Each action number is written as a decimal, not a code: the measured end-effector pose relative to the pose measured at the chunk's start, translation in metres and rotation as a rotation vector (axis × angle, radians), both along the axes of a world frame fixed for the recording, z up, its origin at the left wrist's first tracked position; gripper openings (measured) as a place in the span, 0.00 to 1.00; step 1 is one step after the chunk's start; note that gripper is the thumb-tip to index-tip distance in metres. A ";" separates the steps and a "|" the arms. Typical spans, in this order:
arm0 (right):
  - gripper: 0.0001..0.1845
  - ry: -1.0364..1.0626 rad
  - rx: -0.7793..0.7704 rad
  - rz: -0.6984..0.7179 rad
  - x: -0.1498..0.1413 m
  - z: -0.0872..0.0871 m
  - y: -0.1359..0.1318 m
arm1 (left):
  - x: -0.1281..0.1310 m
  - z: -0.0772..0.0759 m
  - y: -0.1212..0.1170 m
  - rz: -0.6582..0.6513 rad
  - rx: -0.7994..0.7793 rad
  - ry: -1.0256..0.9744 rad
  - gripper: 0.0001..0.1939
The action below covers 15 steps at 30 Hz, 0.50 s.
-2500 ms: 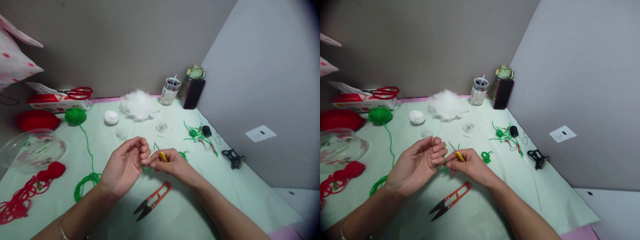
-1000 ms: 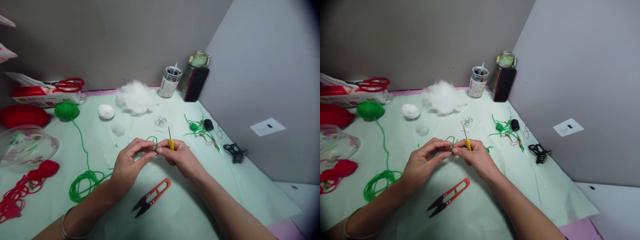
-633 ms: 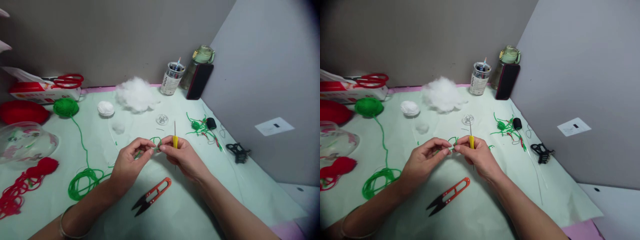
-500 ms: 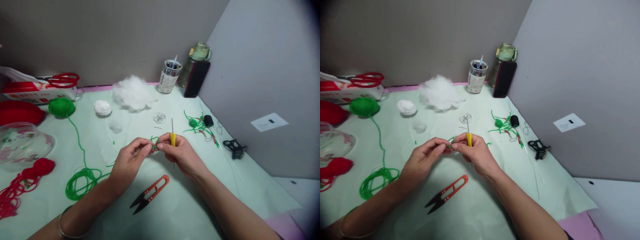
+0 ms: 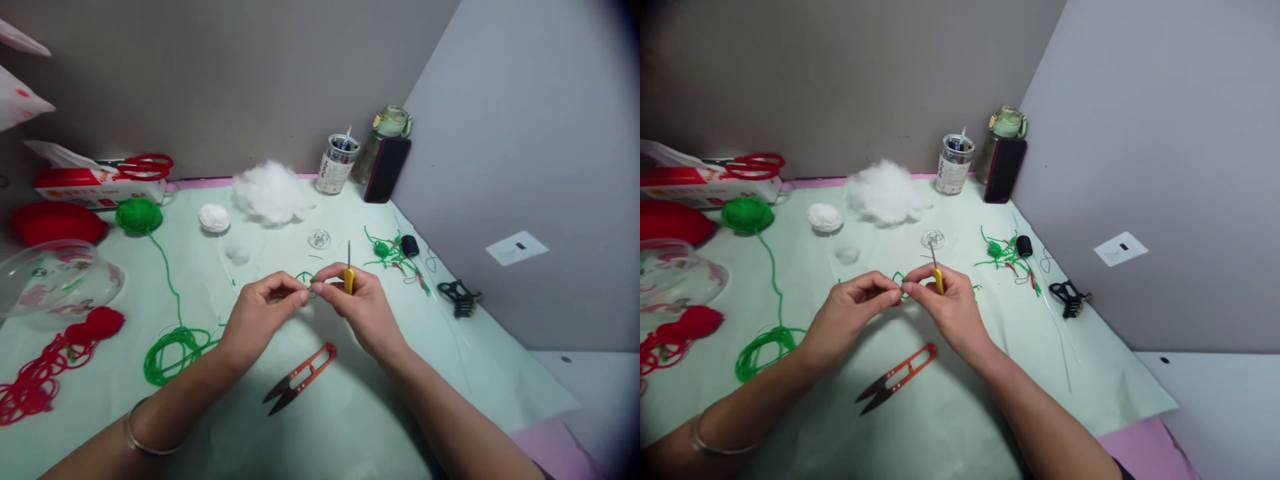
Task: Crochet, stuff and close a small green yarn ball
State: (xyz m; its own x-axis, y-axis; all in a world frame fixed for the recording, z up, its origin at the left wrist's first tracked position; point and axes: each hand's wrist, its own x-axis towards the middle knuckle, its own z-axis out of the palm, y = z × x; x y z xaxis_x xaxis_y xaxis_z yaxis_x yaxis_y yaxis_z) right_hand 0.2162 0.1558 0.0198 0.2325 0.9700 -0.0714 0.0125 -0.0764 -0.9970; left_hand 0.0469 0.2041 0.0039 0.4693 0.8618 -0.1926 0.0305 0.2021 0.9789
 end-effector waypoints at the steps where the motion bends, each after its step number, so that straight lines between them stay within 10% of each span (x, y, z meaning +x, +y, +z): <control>1: 0.12 0.010 0.007 -0.014 0.003 0.001 0.000 | -0.001 0.000 0.001 -0.013 -0.057 -0.046 0.08; 11: 0.33 -0.224 0.281 -0.116 0.029 0.010 -0.014 | -0.002 -0.001 0.002 0.101 -0.222 -0.228 0.10; 15: 0.21 -0.276 0.450 -0.055 0.018 0.010 -0.019 | -0.001 0.003 -0.001 0.105 -0.223 -0.247 0.11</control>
